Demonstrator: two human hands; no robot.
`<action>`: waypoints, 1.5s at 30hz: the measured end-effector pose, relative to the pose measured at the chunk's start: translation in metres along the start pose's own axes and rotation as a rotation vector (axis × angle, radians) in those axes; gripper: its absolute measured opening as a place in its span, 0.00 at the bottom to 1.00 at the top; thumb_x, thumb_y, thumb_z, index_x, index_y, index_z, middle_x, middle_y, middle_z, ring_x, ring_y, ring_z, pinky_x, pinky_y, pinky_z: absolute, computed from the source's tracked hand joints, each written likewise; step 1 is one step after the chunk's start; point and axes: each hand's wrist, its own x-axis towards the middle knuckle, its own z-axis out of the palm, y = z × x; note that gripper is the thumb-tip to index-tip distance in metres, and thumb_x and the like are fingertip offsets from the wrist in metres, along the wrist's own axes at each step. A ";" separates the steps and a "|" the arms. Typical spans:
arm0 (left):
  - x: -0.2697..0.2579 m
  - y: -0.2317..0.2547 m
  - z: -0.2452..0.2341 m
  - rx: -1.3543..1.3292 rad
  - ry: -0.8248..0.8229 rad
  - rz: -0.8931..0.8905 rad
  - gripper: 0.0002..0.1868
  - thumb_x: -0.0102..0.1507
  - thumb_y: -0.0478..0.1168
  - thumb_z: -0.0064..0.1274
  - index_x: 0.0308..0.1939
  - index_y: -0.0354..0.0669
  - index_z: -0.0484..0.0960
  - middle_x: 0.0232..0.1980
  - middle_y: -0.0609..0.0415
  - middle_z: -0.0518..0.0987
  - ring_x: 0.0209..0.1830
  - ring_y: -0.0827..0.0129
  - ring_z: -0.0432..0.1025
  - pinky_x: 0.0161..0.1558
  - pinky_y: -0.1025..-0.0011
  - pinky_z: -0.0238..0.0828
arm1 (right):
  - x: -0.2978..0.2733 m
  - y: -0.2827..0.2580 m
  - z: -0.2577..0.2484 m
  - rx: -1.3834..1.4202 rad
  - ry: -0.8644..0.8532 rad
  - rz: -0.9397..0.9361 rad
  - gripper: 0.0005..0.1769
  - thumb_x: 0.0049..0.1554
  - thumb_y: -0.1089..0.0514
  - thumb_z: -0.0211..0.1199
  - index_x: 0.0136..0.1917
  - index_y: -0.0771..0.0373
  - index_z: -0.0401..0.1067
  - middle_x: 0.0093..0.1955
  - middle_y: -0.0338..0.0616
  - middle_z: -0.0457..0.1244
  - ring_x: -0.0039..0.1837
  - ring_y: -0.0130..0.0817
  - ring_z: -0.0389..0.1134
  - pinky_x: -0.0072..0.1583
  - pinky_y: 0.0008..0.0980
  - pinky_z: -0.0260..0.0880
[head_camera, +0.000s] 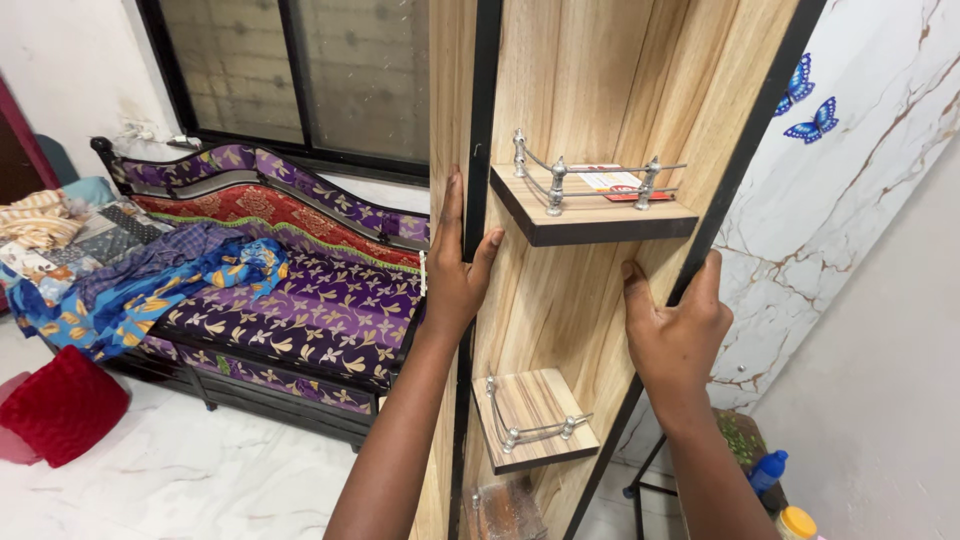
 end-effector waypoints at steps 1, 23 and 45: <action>0.000 0.000 0.000 0.004 0.002 0.002 0.39 0.73 0.50 0.50 0.81 0.38 0.51 0.82 0.35 0.58 0.83 0.44 0.54 0.79 0.53 0.55 | 0.000 0.000 0.000 -0.005 0.004 -0.014 0.20 0.59 0.64 0.69 0.58 0.73 0.62 0.47 0.58 0.71 0.46 0.45 0.77 0.45 0.35 0.74; -0.029 0.002 0.018 -0.084 0.016 -0.073 0.34 0.76 0.51 0.40 0.81 0.38 0.52 0.83 0.37 0.56 0.85 0.47 0.51 0.81 0.56 0.51 | 0.008 0.023 -0.004 -0.032 0.022 -0.086 0.24 0.62 0.64 0.72 0.65 0.73 0.64 0.56 0.58 0.71 0.59 0.41 0.75 0.60 0.36 0.73; -0.033 0.008 0.148 0.158 0.108 0.119 0.36 0.73 0.43 0.51 0.78 0.25 0.52 0.80 0.28 0.55 0.83 0.35 0.49 0.81 0.45 0.48 | 0.079 0.147 -0.018 0.245 -0.053 0.076 0.23 0.62 0.67 0.69 0.67 0.67 0.64 0.58 0.42 0.67 0.59 0.29 0.70 0.63 0.32 0.73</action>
